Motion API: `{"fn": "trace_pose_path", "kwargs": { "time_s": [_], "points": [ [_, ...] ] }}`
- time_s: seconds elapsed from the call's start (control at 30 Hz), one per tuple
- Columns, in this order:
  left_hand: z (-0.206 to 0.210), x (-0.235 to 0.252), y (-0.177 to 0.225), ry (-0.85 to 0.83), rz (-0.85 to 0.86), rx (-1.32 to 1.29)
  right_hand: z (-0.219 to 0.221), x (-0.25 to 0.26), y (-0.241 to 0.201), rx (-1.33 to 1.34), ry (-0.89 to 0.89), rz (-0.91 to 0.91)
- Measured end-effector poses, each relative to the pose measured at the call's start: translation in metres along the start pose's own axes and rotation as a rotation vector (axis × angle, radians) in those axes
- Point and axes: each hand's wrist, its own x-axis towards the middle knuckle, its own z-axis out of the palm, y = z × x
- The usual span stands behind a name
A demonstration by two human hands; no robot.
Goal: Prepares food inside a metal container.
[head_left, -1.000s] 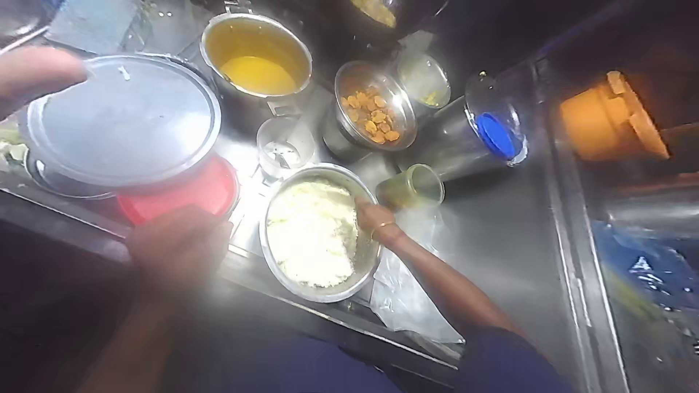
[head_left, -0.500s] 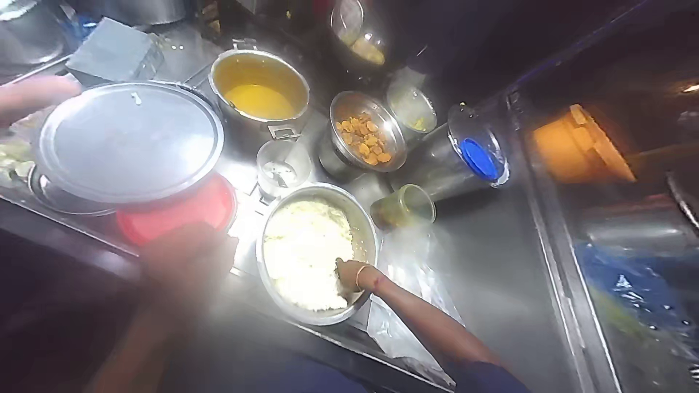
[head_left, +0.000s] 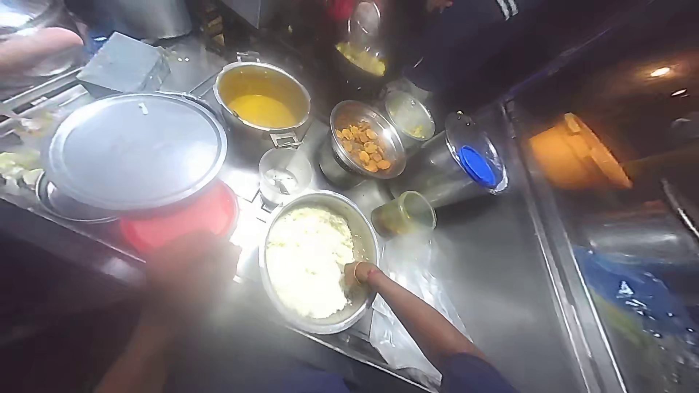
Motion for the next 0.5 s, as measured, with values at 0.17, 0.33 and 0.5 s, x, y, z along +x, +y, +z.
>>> {"fn": "trace_pose_path", "kwargs": {
  "time_s": [0.17, 0.33, 0.5],
  "points": [
    [0.0, 0.002, 0.001, -0.017, -0.006, 0.01, 0.008, 0.022, -0.008, 0.28, -0.119, -0.163],
    [-0.003, -0.001, 0.0, -0.015, -0.021, -0.009, 0.012, 0.02, -0.019, 0.487, -0.082, -0.149],
    [-0.004, -0.006, 0.0, -0.011, -0.072, -0.042, -0.002, -0.005, -0.01, 0.793, -0.036, -0.283]
  ]
}}
